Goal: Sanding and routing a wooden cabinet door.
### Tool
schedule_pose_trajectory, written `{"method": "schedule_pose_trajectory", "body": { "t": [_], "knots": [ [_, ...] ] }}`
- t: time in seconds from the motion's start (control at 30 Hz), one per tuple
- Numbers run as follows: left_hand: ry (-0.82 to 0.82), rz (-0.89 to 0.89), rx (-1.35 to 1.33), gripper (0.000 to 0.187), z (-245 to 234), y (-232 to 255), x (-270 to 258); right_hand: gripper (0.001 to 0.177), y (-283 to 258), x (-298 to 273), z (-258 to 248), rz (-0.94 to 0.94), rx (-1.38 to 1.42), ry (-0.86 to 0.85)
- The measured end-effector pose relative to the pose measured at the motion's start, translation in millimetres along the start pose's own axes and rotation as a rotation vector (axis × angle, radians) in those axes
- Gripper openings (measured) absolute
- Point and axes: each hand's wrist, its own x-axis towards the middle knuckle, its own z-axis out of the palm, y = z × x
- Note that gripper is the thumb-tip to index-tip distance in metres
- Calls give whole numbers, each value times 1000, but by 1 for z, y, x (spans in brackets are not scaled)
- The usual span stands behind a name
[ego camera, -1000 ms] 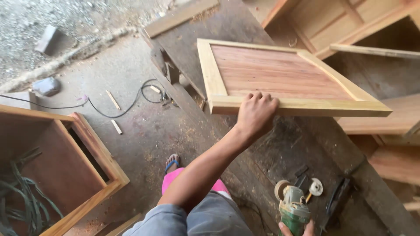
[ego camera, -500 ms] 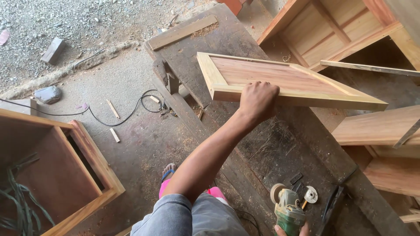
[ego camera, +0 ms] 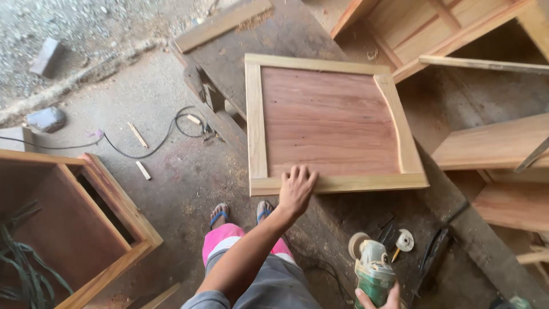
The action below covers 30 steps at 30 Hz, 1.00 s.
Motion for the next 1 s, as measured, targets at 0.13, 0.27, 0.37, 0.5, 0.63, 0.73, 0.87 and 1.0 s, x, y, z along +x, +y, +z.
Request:
{"method": "schedule_pose_trajectory", "body": {
  "t": [0.13, 0.27, 0.37, 0.5, 0.63, 0.73, 0.87, 1.0],
  "knots": [
    [71, -8, 0, 50, 80, -20, -17, 103, -136, 54, 37, 76, -123, 9],
    [79, 41, -7, 53, 115, -36, -29, 88, -215, 81, 73, 149, -194, -62],
    [6, 14, 58, 71, 116, -46, -49, 91, -230, 96, 98, 128, -151, -83],
    [7, -194, -235, 86, 51, -76, -103, 91, -251, 110, 133, 64, -128, -111],
    [-110, -133, -42, 73, 44, -78, -162, 94, -265, 123, 169, 23, -109, -215],
    [-159, -208, -401, 56, 28, -53, -174, 101, -273, 128, 195, 27, -80, -313],
    [-64, -720, -1513, 49, 31, -29, -164, 99, -288, 131, 224, -49, -95, -363],
    [6, -713, -1839, 47, 41, -28, -163, 99, -296, 132, 241, -37, -160, -399]
  ]
}}
